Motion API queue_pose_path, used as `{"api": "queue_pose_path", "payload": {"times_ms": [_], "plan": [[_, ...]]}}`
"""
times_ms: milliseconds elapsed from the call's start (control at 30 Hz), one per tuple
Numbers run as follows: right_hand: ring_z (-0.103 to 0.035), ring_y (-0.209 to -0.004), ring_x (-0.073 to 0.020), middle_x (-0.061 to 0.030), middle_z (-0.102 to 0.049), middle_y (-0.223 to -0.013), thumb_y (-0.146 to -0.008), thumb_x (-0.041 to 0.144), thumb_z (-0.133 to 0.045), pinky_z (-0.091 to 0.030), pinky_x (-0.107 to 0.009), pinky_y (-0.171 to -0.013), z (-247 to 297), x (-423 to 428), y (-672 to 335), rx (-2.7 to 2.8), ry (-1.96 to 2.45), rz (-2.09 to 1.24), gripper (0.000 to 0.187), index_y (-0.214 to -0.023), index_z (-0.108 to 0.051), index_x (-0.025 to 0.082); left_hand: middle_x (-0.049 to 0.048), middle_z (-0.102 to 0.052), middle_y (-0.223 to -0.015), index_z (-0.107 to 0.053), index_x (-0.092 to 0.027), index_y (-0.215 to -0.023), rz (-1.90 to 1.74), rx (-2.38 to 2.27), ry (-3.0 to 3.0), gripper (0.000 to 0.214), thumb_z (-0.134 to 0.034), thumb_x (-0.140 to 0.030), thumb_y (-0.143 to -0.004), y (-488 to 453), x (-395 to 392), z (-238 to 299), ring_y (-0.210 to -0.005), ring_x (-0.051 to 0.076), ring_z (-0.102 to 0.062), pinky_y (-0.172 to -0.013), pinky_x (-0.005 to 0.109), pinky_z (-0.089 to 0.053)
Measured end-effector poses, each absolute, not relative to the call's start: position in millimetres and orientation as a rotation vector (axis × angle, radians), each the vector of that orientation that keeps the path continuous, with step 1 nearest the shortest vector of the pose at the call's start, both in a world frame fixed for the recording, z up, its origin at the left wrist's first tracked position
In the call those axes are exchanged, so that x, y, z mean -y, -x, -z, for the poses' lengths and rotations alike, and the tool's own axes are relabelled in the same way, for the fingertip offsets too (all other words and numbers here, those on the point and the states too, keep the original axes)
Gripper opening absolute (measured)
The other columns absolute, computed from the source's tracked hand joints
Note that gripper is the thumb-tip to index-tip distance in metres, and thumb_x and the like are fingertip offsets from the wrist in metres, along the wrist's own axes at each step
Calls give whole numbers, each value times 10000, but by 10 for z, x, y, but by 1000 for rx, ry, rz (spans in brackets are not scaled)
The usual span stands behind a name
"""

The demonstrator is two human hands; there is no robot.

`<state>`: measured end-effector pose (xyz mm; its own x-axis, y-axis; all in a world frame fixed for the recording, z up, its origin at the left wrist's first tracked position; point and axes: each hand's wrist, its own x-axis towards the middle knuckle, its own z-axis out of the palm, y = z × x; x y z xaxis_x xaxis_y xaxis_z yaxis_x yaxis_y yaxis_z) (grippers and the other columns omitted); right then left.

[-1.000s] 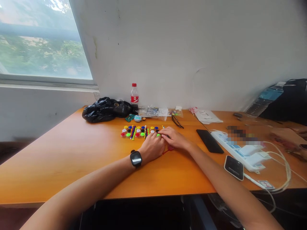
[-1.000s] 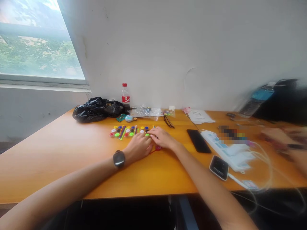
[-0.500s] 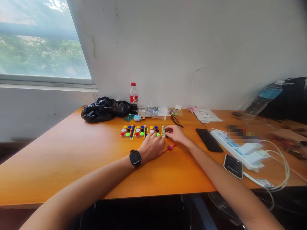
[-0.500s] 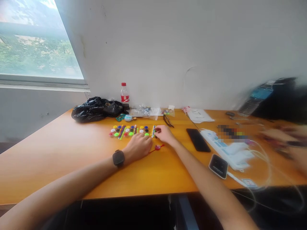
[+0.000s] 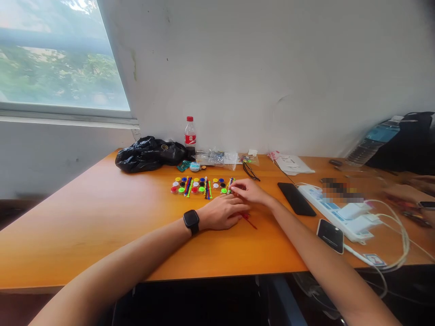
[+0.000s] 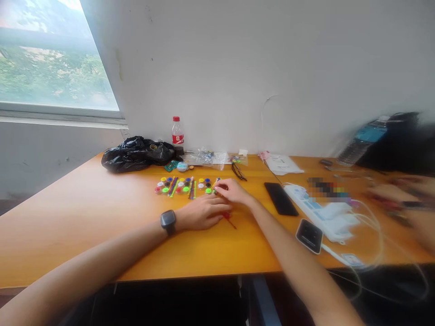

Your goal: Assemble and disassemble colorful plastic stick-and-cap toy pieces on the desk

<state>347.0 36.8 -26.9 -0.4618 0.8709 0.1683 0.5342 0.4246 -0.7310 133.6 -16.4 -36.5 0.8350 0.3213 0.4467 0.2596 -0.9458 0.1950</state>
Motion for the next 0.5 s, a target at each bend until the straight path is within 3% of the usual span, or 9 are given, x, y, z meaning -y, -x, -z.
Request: {"api": "queue_pose_path", "payload": {"times_ms": [100,267,333,433,500], "plan": [[-611,-676,-164,-30,-719,-775,-968,524,-601,-488,-263,-623,292,-371,-3465,2099,1176,-1020,388,-947,-758,169,82,-737,-1179,-729,-274,-1169,-693,-392,-2940,227,-530,-313,-1067,-1340,162,367,-1172,243,-644,-1125,373,-441],[-562,-635,-124,-54,-742,-861,-912,588,-679,-442,-236,-584,289,-381,-3500,1887,1165,-1202,441,-955,-761,156,86,-716,-906,-700,-209,-1012,-802,-375,-2865,154,-574,-294,-1029,-1354,152,443,-897,216,-679,-869,333,-543],[-582,-647,-131,-54,-735,-859,-896,573,-714,-445,-243,-593,261,-364,-3513,1770,1146,-1321,424,-978,-756,160,93,-716,-972,-686,-203,-1094,-1005,-404,-2740,143,-579,-245,-1009,-1362,145,446,-920,210,-681,-865,328,-553],[-653,-745,-170,-63,-736,-894,-911,507,-716,-487,-273,-664,203,-321,-3492,1585,1018,-1508,355,-1040,-740,177,108,-698,-1144,-638,-219,-1299,-1390,-530,-2474,294,-578,-200,-1011,-1362,90,432,-1028,204,-676,-914,331,-558],[-673,-802,-185,-67,-734,-919,-913,437,-699,-504,-292,-711,173,-290,-3442,1493,897,-1607,287,-1048,-730,186,95,-691,-1150,-652,-235,-1277,-1534,-615,-2359,273,-602,-203,-1010,-1346,18,436,-1027,196,-674,-904,326,-560]]}}
